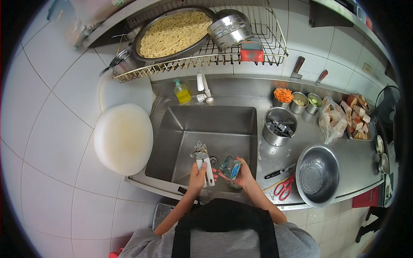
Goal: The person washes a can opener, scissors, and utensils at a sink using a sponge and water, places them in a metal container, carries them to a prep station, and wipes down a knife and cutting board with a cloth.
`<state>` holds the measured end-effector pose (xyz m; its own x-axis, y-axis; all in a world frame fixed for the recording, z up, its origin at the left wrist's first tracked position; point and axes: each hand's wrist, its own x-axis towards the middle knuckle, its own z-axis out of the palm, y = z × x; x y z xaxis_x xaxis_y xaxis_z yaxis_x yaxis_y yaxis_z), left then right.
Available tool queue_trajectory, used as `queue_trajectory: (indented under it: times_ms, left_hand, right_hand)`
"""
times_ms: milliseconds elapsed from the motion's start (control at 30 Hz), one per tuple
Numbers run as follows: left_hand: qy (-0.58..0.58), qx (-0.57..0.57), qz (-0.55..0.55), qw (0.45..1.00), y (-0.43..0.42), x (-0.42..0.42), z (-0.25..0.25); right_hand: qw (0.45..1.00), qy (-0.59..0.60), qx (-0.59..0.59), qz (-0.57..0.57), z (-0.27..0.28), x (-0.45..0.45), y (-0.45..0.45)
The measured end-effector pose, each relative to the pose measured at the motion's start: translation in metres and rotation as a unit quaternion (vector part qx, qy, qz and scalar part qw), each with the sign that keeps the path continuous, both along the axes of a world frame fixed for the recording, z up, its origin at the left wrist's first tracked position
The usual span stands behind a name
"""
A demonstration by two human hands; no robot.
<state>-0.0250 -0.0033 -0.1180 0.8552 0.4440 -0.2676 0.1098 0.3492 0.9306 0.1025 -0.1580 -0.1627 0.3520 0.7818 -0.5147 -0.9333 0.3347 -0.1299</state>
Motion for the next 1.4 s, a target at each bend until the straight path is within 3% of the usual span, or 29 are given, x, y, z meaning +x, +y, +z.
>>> queue_trajectory:
  times_ms: [200,433,500,567,633,700,800,833,933,1033,1067,1100,1167,1267,1367,1400]
  left_hand:
    - [-0.044,0.037,-0.021,0.998,0.000,0.007,0.010]
    - [-0.074,0.082,-0.054,0.992,0.000,0.010,0.022]
    - [-0.062,0.085,-0.056,0.993,-0.003,0.014,0.028]
    - [-0.040,0.157,-0.038,0.986,-0.002,0.021,0.018]
    - [-0.033,0.239,-0.043,0.969,-0.004,0.022,0.015]
    - [-0.041,0.334,-0.068,0.939,-0.005,0.020,0.015]
    - [-0.053,0.042,-0.022,0.997,-0.007,0.013,0.032]
    - [-0.057,0.049,-0.018,0.997,-0.004,0.011,0.038]
    - [-0.074,0.051,-0.001,0.996,0.010,0.010,0.045]
    - [-0.046,0.069,-0.002,0.997,0.007,0.016,0.034]
    - [-0.015,0.090,0.005,0.996,0.001,0.019,0.029]
    - [0.015,0.209,-0.006,0.978,-0.001,0.019,0.027]
    - [-0.023,0.328,-0.054,0.943,-0.008,0.016,0.024]
    - [-0.023,0.234,-0.073,0.969,-0.004,0.015,0.018]
    - [-0.049,0.076,-0.057,0.994,-0.007,0.011,0.045]
    - [-0.054,0.100,-0.063,0.991,-0.002,0.012,0.045]
  right_hand:
    - [0.984,-0.160,0.078,0.001,0.003,0.027,0.003]
    - [0.931,-0.349,-0.035,-0.101,0.061,0.026,0.002]
    - [0.796,-0.579,-0.116,-0.136,0.063,0.014,0.012]
    - [0.592,-0.761,-0.196,-0.181,0.093,-0.010,0.018]
    - [0.453,-0.849,-0.213,-0.169,0.105,-0.027,0.023]
    - [0.436,-0.847,-0.258,-0.161,0.091,-0.021,0.023]
    - [0.411,-0.833,-0.324,-0.180,0.066,0.009,0.012]
    - [0.404,-0.825,-0.347,-0.190,0.064,0.017,0.007]
    - [0.541,-0.755,-0.311,-0.201,0.067,0.022,0.004]
    - [0.601,-0.743,-0.217,-0.199,0.095,0.003,0.013]
    - [0.547,-0.783,-0.221,-0.196,0.095,-0.002,0.017]
    - [0.499,-0.818,-0.213,-0.190,0.099,-0.009,0.020]
    - [0.448,-0.858,-0.194,-0.160,0.103,-0.023,0.025]
    - [0.440,-0.826,-0.298,-0.189,0.082,-0.013,0.021]
    - [0.454,-0.803,-0.344,-0.175,0.054,0.013,0.003]
    - [0.489,-0.787,-0.325,-0.190,0.051,0.017,0.001]
